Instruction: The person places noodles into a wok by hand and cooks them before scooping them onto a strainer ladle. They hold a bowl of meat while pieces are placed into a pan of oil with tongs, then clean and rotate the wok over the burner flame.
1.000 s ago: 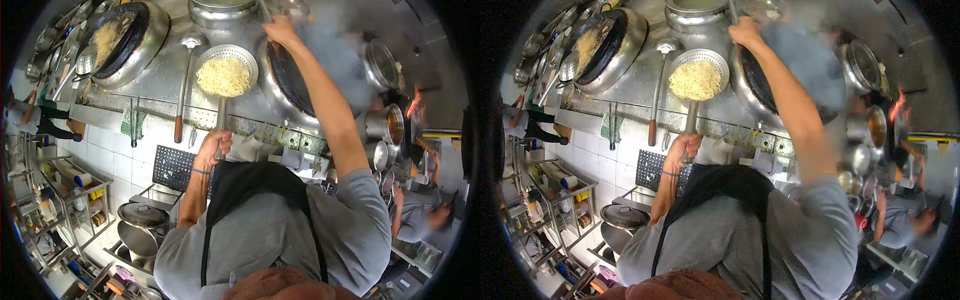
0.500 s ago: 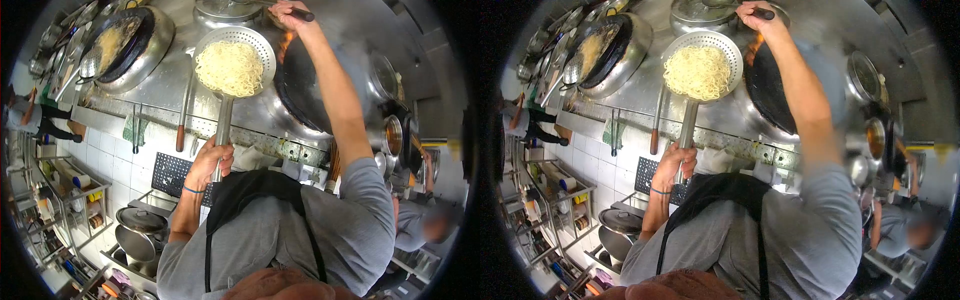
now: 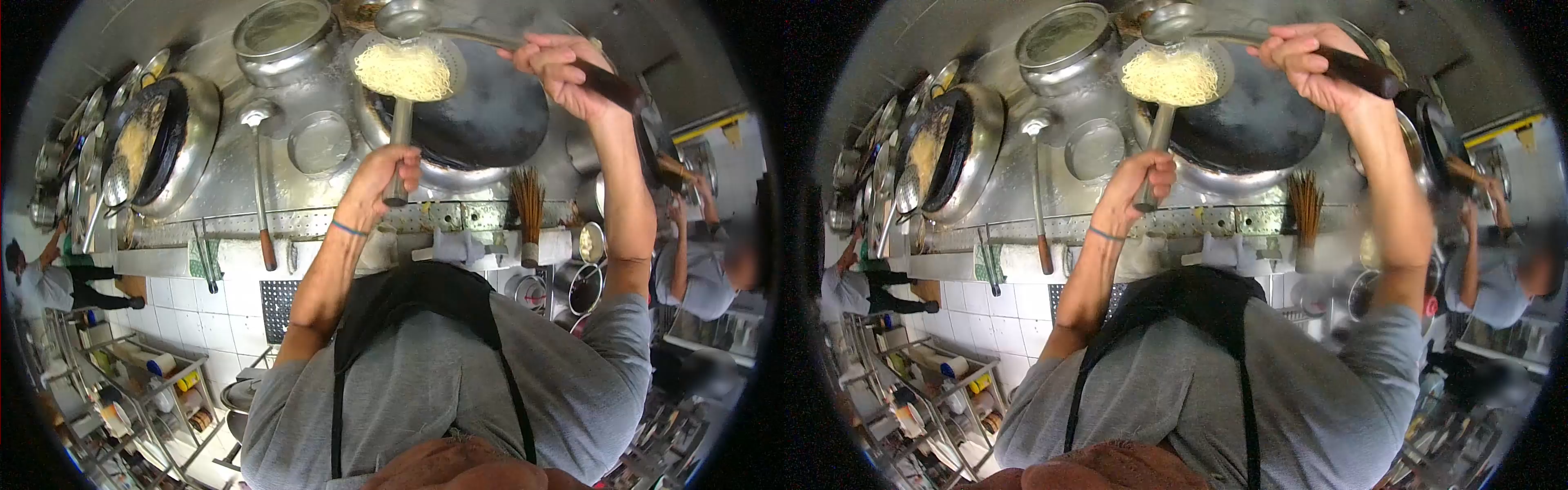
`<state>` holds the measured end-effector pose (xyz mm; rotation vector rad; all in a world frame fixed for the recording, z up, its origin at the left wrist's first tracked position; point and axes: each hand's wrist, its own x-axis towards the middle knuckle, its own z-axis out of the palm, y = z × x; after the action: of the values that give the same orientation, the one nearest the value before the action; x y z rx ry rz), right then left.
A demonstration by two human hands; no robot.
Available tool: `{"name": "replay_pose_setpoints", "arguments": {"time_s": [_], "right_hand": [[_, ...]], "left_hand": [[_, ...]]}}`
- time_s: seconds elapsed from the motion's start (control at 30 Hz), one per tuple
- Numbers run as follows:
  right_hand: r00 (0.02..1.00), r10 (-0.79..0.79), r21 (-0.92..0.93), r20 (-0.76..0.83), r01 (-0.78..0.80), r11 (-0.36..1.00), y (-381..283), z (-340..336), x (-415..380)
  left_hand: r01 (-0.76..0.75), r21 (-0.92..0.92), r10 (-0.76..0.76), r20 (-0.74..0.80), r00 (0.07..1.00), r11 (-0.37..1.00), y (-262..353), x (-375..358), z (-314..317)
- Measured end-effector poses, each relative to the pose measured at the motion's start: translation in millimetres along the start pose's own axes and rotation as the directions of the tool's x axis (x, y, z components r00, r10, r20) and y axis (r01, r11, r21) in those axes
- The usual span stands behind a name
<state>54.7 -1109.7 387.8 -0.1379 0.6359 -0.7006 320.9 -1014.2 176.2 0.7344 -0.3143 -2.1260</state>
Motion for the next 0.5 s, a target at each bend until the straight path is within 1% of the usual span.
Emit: {"name": "replay_pose_setpoints", "arguments": {"time_s": [0.03,0.13,0.17,0.2,0.23,0.27,0.33,0.37,0.4,0.47,0.5], "right_hand": [[0.998,-0.015,-0.079,-0.057,0.01,0.997,4,-9,-12],[0.988,-0.119,-0.277,-0.102,0.087,0.957,21,-42,-47],[0.968,-0.183,-0.374,-0.174,0.107,0.921,31,-48,-57],[0.955,-0.222,-0.566,-0.195,0.075,0.821,26,-72,-63],[0.938,-0.28,-0.674,-0.203,0.073,0.735,31,-79,-72],[0.919,-0.337,-0.77,-0.203,0.063,0.636,40,-85,-83],[0.909,-0.398,-0.852,-0.124,0.108,0.513,44,-108,-97],[0.903,-0.421,-0.885,-0.086,0.125,0.449,50,-118,-103],[0.851,-0.516,-0.931,-0.096,0.106,0.349,64,-123,-108],[0.701,-0.71,-0.989,-0.067,0.048,0.14,90,-129,-118],[0.68,-0.732,-0.999,-0.051,-0.033,0.039,94,-137,-128]], "left_hand": [[0.03,-0.02,-0.03,0.002,1.0,0.999,-1,12,3],[0.122,-0.059,-0.118,0.061,0.991,0.991,-3,48,4],[0.138,-0.06,-0.134,0.065,0.989,0.989,-5,53,6],[0.15,-0.062,-0.146,0.069,0.987,0.987,-7,55,8],[0.155,-0.028,-0.153,0.059,0.987,0.988,-11,48,11],[0.18,-0.039,-0.176,0.086,0.981,0.983,-12,49,14],[0.234,-0.07,-0.223,0.132,0.966,0.97,-18,49,17],[0.24,-0.074,-0.231,0.113,0.966,0.968,-20,53,22],[0.222,-0.014,-0.219,0.111,0.969,0.975,-26,51,21],[0.182,0.133,-0.198,0.126,0.972,0.974,-33,49,24],[0.211,0.112,-0.221,0.091,0.971,0.971,-36,35,25]]}}
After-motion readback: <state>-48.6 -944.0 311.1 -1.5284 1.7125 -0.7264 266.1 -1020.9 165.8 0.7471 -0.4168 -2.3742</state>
